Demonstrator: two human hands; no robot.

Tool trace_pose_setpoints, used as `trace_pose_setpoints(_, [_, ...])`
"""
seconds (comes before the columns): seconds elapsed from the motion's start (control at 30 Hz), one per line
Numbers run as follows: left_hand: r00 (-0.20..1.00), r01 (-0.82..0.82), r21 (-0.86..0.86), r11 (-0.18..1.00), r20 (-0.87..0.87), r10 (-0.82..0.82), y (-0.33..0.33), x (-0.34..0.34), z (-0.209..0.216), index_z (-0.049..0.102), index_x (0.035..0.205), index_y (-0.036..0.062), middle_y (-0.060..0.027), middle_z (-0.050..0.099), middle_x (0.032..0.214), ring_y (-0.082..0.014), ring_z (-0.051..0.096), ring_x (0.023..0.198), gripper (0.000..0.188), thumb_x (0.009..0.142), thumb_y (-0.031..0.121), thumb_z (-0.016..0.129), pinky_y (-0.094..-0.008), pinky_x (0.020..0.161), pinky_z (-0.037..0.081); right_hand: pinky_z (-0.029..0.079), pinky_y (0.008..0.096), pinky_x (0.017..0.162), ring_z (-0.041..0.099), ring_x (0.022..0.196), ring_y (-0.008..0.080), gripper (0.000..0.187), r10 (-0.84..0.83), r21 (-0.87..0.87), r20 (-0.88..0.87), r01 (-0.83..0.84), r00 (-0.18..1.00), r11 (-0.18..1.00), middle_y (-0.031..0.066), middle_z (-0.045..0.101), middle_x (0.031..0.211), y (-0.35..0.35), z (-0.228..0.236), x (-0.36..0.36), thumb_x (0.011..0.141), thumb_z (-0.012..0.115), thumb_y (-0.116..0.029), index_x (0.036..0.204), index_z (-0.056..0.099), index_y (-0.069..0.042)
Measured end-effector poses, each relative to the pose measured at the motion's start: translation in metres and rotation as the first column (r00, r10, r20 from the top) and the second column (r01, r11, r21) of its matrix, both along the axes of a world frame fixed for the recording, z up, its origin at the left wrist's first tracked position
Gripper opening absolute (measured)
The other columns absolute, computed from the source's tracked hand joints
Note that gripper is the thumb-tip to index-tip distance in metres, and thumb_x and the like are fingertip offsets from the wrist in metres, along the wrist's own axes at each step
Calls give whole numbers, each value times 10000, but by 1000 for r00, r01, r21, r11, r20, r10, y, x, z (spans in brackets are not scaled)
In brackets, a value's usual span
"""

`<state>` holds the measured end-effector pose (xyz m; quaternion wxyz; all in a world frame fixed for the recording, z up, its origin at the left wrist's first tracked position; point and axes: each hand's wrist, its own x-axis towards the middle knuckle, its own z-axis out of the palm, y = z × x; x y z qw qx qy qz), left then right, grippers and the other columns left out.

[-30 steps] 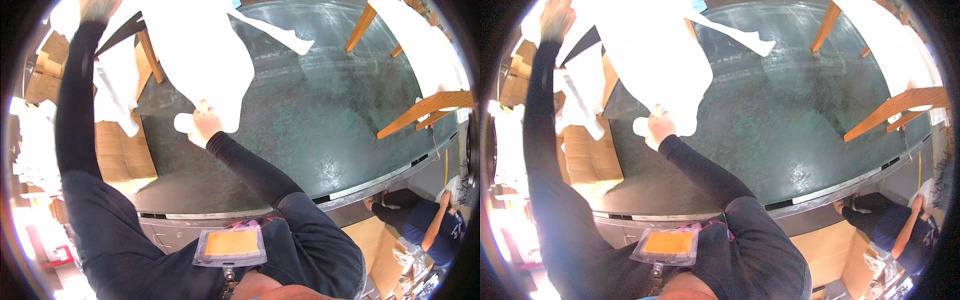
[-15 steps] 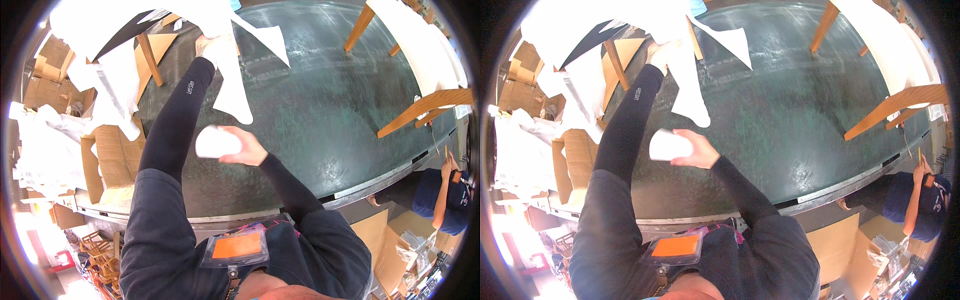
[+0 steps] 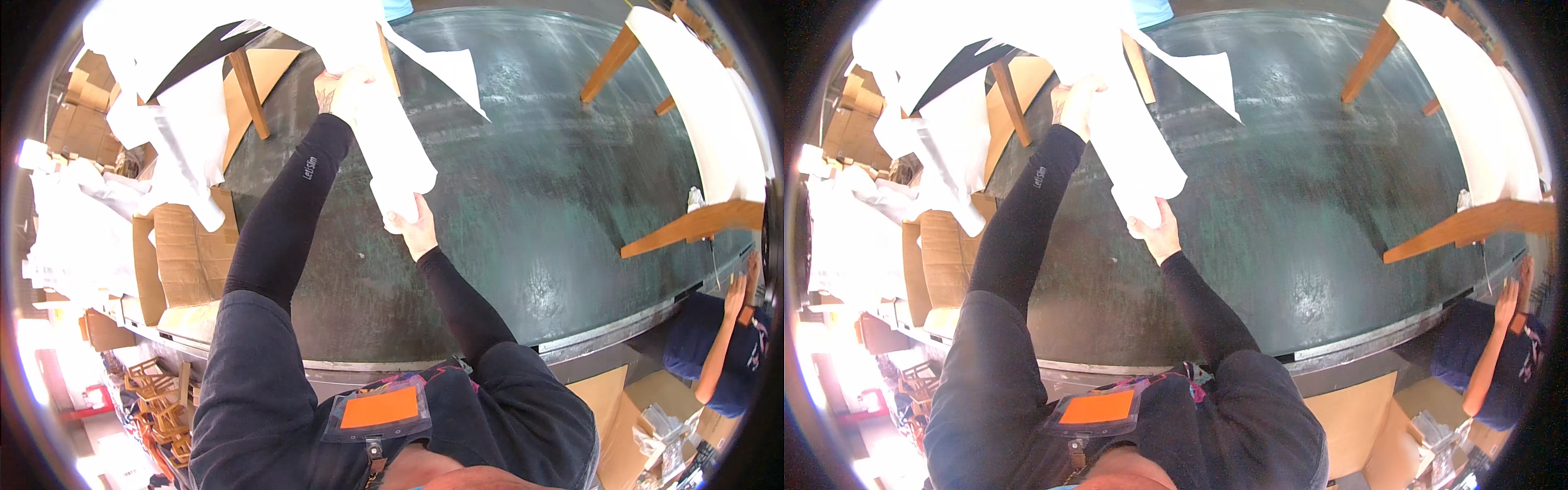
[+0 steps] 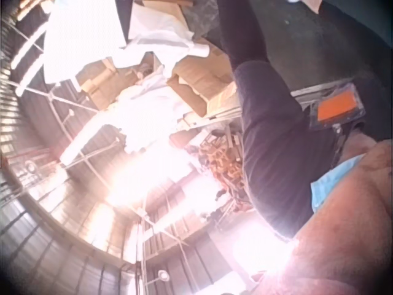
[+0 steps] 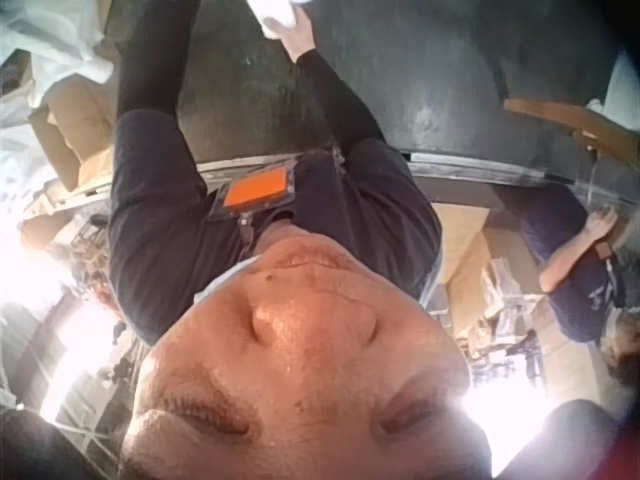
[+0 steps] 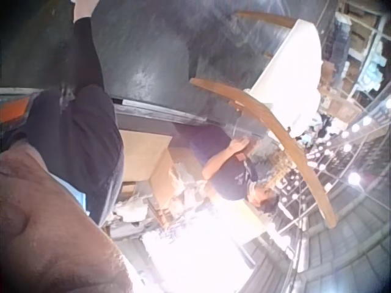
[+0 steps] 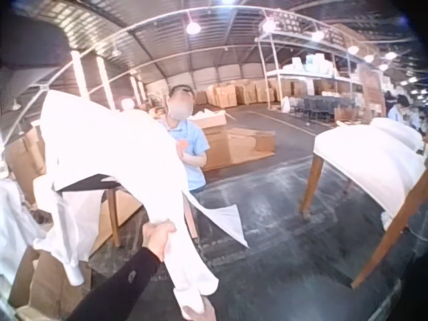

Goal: The person wraps wooden chairs with white protective paper and foam inserts in a warehouse. They lift and fold the paper around each chair, tuck foam padding into the seat and back, and place the wrapped chairs on a conveyor belt.

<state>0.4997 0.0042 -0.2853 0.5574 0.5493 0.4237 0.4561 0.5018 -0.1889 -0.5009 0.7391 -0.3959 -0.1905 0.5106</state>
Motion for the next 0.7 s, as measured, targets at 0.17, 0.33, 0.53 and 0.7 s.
trace_pose_setpoints(0.17, [997,-54,46,998,-44,56,-4,1,-10,650,819,-16,-72,677,838,-152,649,765,97,737,27,680,-327,708,537,595,351,702,664,906,172,588,31,36,-83,-28,996,999,77,626,1116,7,-11,-3,833,812,-160,1310,493,-34])
trace_pose_setpoints(0.33, [994,-93,97,991,69,86,-6,6,-18,646,812,-11,-51,674,766,-148,642,638,125,694,1,685,-293,596,517,589,386,781,648,1011,198,613,-27,179,147,1,989,984,91,610,1184,69,18,17,837,794,-127,1354,474,-43])
trace_pose_setpoints(0.53, [986,-157,184,970,-29,164,-1,-6,-26,668,856,-2,-52,679,774,-143,639,638,143,714,3,689,-317,594,530,324,633,1126,454,1352,304,761,229,211,-768,-102,599,972,114,474,1450,18,21,8,968,348,-709,1495,400,-162])
trace_pose_setpoints(0.7, [975,-158,152,976,181,129,-23,16,-36,679,830,12,-25,684,769,-125,645,667,113,727,-33,680,-293,635,524,394,553,1057,558,1156,339,783,194,154,-951,-171,243,973,146,611,1194,61,36,10,849,456,-743,1294,558,-106])
